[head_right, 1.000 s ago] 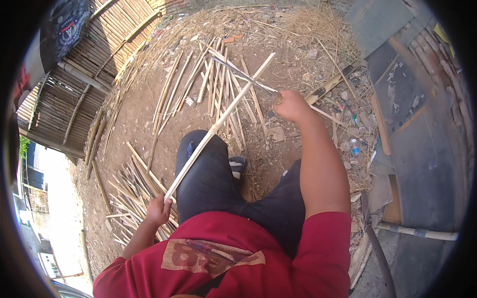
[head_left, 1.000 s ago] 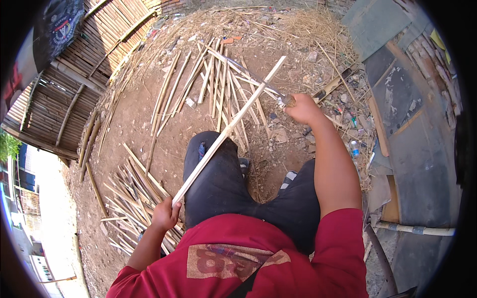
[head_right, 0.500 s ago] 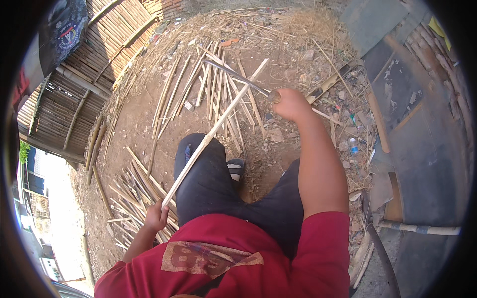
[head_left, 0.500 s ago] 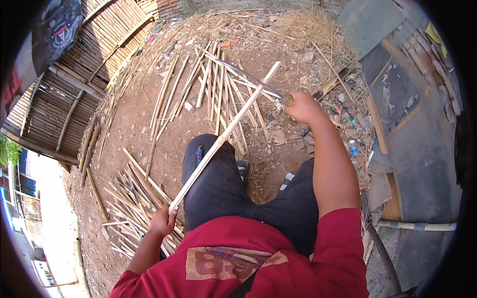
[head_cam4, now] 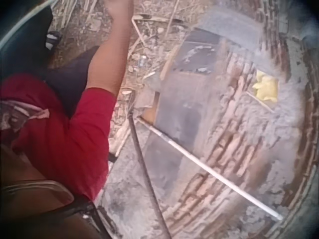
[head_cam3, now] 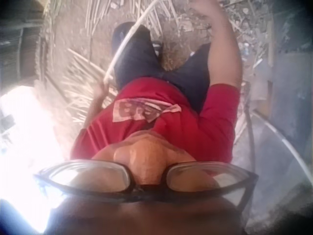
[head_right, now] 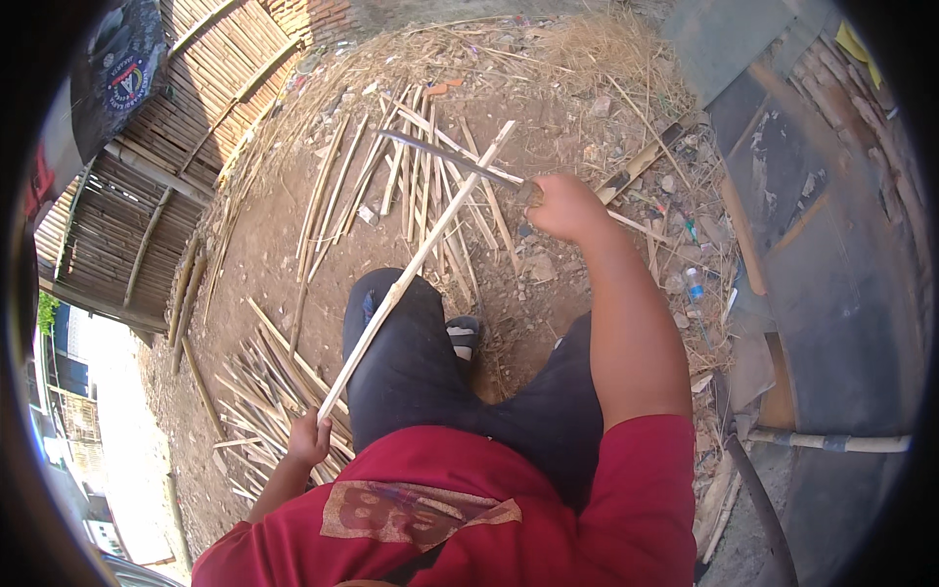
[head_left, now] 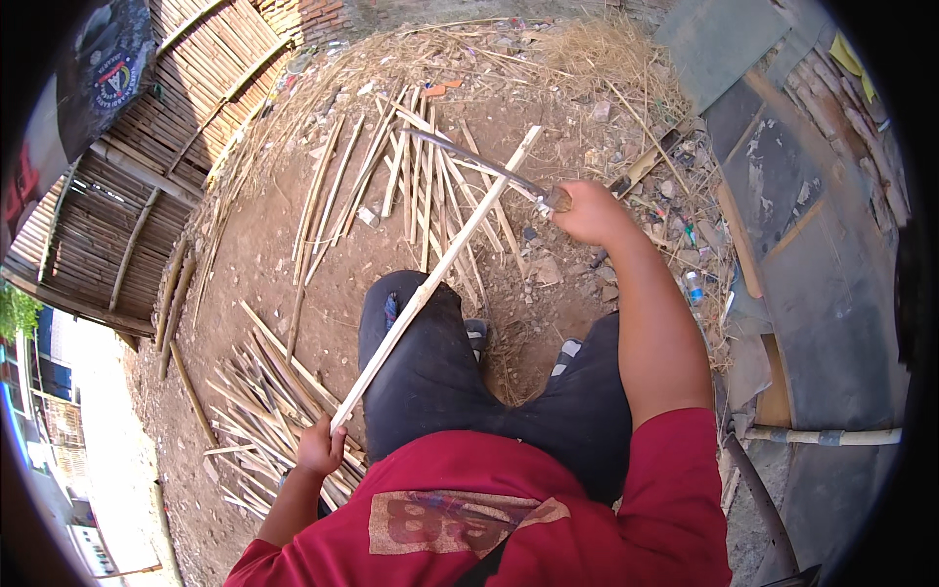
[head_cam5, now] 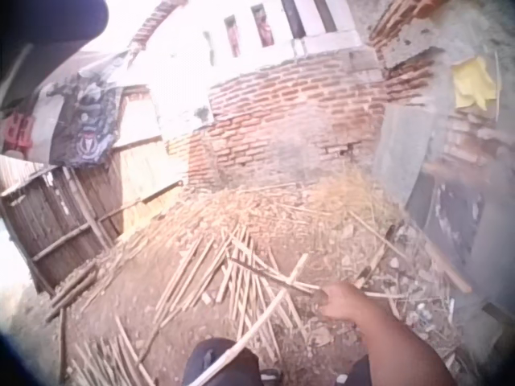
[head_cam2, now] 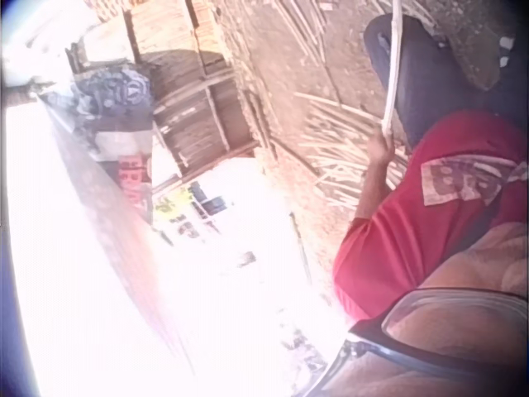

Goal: The person uses a large blade to shave and whittle strips of bamboo and then uses a hammer and the blade to split a thicker piece of bamboo.

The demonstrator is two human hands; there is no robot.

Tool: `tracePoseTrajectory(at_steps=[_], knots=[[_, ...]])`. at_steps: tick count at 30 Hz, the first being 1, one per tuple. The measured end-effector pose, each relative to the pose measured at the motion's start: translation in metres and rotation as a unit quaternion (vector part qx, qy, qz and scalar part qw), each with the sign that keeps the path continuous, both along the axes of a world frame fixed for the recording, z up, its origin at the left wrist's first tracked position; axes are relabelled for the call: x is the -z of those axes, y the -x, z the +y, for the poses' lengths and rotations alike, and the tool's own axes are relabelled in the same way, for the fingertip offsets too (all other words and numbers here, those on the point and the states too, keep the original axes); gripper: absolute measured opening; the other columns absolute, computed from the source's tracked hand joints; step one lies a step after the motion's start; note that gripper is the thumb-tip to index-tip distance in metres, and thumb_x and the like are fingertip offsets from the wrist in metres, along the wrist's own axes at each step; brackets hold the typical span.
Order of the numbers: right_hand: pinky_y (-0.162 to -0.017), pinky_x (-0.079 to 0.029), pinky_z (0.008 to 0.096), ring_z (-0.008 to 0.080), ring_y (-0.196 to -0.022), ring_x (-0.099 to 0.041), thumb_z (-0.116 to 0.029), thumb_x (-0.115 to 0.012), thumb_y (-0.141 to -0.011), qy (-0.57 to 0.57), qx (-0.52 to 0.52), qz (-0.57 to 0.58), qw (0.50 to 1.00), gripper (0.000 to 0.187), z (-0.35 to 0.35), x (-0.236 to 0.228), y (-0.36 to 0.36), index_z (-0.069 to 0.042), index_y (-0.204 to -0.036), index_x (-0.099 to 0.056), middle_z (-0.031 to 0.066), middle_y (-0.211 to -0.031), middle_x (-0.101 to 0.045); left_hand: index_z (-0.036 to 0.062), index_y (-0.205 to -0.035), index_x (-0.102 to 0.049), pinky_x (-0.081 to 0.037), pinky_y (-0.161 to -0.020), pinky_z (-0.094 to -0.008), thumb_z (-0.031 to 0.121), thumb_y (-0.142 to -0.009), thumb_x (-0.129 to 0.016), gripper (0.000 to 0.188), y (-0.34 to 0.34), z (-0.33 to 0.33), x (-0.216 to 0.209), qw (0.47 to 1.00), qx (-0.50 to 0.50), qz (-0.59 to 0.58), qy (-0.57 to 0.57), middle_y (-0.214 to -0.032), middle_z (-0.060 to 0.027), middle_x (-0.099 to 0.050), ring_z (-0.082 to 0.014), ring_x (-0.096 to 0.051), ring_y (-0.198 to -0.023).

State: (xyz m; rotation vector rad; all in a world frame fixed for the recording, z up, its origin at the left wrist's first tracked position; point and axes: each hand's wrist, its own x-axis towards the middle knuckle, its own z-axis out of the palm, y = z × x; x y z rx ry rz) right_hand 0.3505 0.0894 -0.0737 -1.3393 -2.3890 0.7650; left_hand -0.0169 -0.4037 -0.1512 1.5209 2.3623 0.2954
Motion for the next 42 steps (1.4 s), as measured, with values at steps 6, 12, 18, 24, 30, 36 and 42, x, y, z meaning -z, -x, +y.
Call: tracePoseTrajectory(at_steps=[6, 12, 18, 24, 30, 36, 42], knots=[[-0.087, -0.056, 0.0477, 0.0388, -0.094, -0.072, -0.019, -0.071, -0.078, -0.026, -0.077, -0.096, 0.992, 0.041, -0.016, -0.007, 0.004, -0.010, -0.118, -0.074, 0.0207, -0.100, -0.074, 0.0027, -0.097, -0.054, -0.050, -0.064, -0.0574, 0.034, -0.099, -0.061, 0.032, 0.010, -0.006, 0.017, 1.000, -0.001, 0.028, 0.002, -0.071, -0.0266, -0.064, -0.0520, -0.064, -0.072], [-0.088, -0.056, 0.0470, 0.0382, -0.100, -0.071, -0.021, -0.073, -0.080, -0.037, 0.086, 0.006, 0.996, 0.044, 0.024, 0.015, -0.031, -0.010, -0.124, -0.072, 0.0198, -0.105, -0.075, 0.0046, -0.096, -0.056, -0.051, -0.065, -0.0569, 0.036, -0.098, -0.062, 0.032, 0.010, 0.000, -0.001, 0.999, 0.001, 0.053, 0.010, -0.072, -0.0249, -0.065, -0.0504, -0.065, -0.072], [-0.085, -0.056, 0.0503, 0.0396, -0.096, -0.071, -0.017, -0.071, -0.079, -0.111, -0.127, -0.117, 0.979, 0.036, -0.025, -0.019, 0.009, -0.011, -0.113, -0.075, 0.0204, -0.103, -0.074, 0.0041, -0.097, -0.055, -0.051, -0.064, -0.0568, 0.035, -0.098, -0.062, 0.031, 0.006, -0.010, 0.009, 0.999, -0.008, 0.040, 0.001, -0.071, -0.0246, -0.065, -0.0505, -0.065, -0.071], [-0.092, -0.055, 0.0445, 0.0373, -0.105, -0.071, -0.031, -0.078, -0.080, -0.024, 0.204, 0.071, 0.976, 0.054, 0.057, 0.055, -0.058, 0.000, -0.124, -0.069, 0.0220, -0.111, -0.074, 0.0043, -0.093, -0.054, -0.050, -0.064, -0.0579, 0.039, -0.098, -0.062, 0.036, 0.011, -0.008, 0.004, 0.998, -0.010, 0.059, 0.015, -0.073, -0.0252, -0.065, -0.0504, -0.064, -0.071], [-0.101, -0.051, 0.0442, 0.0386, -0.119, -0.067, -0.041, -0.082, -0.081, 0.005, 0.214, 0.177, 0.961, 0.077, 0.045, 0.024, -0.066, 0.009, -0.136, -0.060, 0.0306, -0.124, -0.068, 0.0004, -0.091, -0.057, -0.048, -0.056, -0.0427, 0.036, -0.100, -0.067, 0.038, -0.003, -0.011, -0.005, 0.993, -0.030, -0.117, 0.016, -0.065, -0.0136, -0.063, -0.0267, -0.065, -0.060], [-0.091, -0.055, 0.0453, 0.0378, -0.106, -0.071, -0.036, -0.080, -0.086, -0.069, 0.068, 0.111, 0.989, 0.058, -0.013, -0.042, -0.028, -0.005, -0.133, -0.066, 0.0234, -0.113, -0.073, 0.0022, -0.102, -0.066, -0.049, -0.055, -0.0271, 0.032, -0.105, -0.064, 0.030, -0.021, 0.002, -0.026, 0.897, -0.160, -0.404, 0.084, -0.073, -0.0025, -0.065, -0.0101, -0.060, -0.060], [-0.078, -0.054, 0.0513, 0.0427, -0.090, -0.070, -0.031, -0.079, -0.084, -0.093, -0.187, -0.047, 0.977, 0.033, -0.063, -0.032, 0.032, -0.010, -0.108, -0.069, 0.0195, -0.088, -0.072, 0.0037, -0.098, -0.066, -0.041, -0.056, -0.0266, 0.035, -0.106, -0.062, 0.032, -0.029, 0.002, -0.032, 0.941, -0.131, -0.305, 0.057, -0.068, 0.0041, -0.055, -0.0071, -0.048, -0.061]])
